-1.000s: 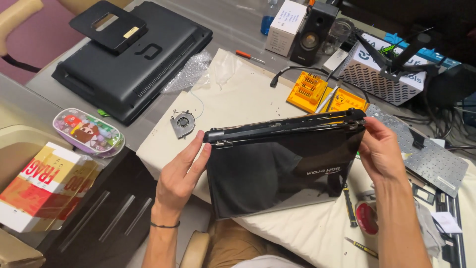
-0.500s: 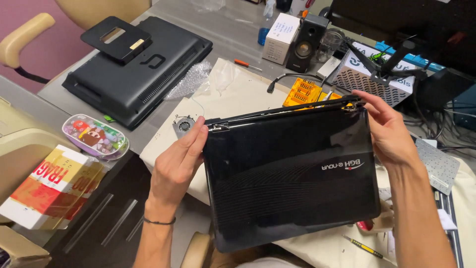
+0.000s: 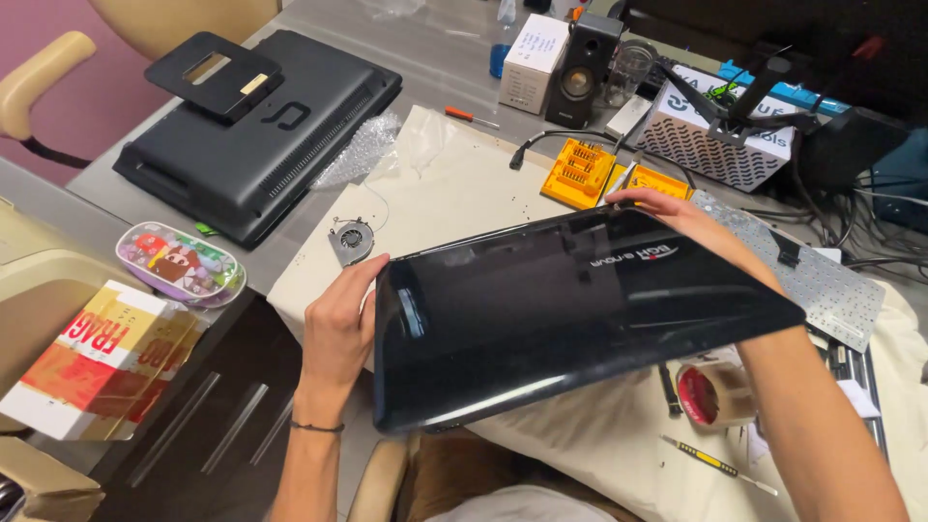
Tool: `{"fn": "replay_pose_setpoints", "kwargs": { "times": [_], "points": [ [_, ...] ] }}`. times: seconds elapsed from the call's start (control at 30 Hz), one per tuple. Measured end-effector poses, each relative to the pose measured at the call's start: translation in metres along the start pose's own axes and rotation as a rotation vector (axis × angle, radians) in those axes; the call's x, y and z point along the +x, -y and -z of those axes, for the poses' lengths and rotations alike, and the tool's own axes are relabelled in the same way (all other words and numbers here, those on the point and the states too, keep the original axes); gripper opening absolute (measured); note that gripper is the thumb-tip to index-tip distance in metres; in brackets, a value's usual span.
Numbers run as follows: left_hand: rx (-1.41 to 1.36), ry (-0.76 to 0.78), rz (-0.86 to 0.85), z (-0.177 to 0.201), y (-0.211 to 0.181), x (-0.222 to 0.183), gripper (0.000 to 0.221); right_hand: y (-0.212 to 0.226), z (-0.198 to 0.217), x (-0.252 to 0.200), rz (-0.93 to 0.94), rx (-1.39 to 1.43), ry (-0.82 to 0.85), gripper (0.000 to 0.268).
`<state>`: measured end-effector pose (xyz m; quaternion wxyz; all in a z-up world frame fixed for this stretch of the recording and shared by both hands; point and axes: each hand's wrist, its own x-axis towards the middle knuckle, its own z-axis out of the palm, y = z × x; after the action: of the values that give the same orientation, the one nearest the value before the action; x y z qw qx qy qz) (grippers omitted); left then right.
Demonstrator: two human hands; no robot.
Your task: Using a plastic spudger and fingers to pry the plastic bezel away from a laptop screen assembly.
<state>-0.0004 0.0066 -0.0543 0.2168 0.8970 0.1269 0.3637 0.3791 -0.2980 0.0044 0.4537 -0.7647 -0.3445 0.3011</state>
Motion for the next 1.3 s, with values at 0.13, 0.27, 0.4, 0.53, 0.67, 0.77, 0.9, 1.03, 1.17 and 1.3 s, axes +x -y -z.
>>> {"fn": "replay_pose_setpoints", "kwargs": {
  "times": [0.13, 0.27, 0.4, 0.53, 0.67, 0.77, 0.9, 1.03, 1.17, 1.3],
  "points": [
    [-0.074, 0.071, 0.158, -0.014, 0.011, -0.011, 0.037, -0.022, -0.008, 0.022, -0.126, 0.010, 0.048, 0.051],
    [-0.074, 0.103, 0.236, -0.021, 0.013, -0.023, 0.038, -0.075, -0.003, 0.055, -0.073, 0.071, 0.127, 0.065],
    [-0.077, 0.123, 0.306, -0.029, 0.018, -0.031, 0.037, -0.148, 0.001, 0.096, -0.043, 0.242, 0.216, 0.077],
    [-0.109, 0.123, 0.359, -0.038, 0.027, -0.038, 0.036, -0.151, -0.017, 0.092, -0.059, 0.515, 0.115, 0.081],
    [-0.113, 0.141, 0.407, -0.037, 0.022, -0.035, 0.035, -0.126, -0.032, 0.074, -0.071, 0.449, 0.035, 0.074],
    [-0.109, 0.144, 0.405, -0.041, 0.026, -0.038, 0.034, -0.099, -0.045, 0.060, -0.095, 0.382, -0.020, 0.068],
    [-0.103, 0.153, 0.420, -0.044, 0.028, -0.038, 0.033, -0.111, -0.050, 0.063, -0.052, 0.293, -0.025, 0.071],
    [-0.103, 0.162, 0.428, -0.038, 0.024, -0.034, 0.033, -0.127, -0.046, 0.063, 0.006, 0.265, -0.009, 0.074],
    [-0.157, 0.108, 0.235, -0.031, 0.016, -0.031, 0.036, -0.107, -0.058, 0.047, 0.041, 0.171, -0.064, 0.065],
    [-0.115, 0.041, 0.067, -0.026, 0.021, -0.033, 0.082, -0.073, -0.078, 0.014, 0.030, -0.069, -0.124, 0.056]
  ]
}}
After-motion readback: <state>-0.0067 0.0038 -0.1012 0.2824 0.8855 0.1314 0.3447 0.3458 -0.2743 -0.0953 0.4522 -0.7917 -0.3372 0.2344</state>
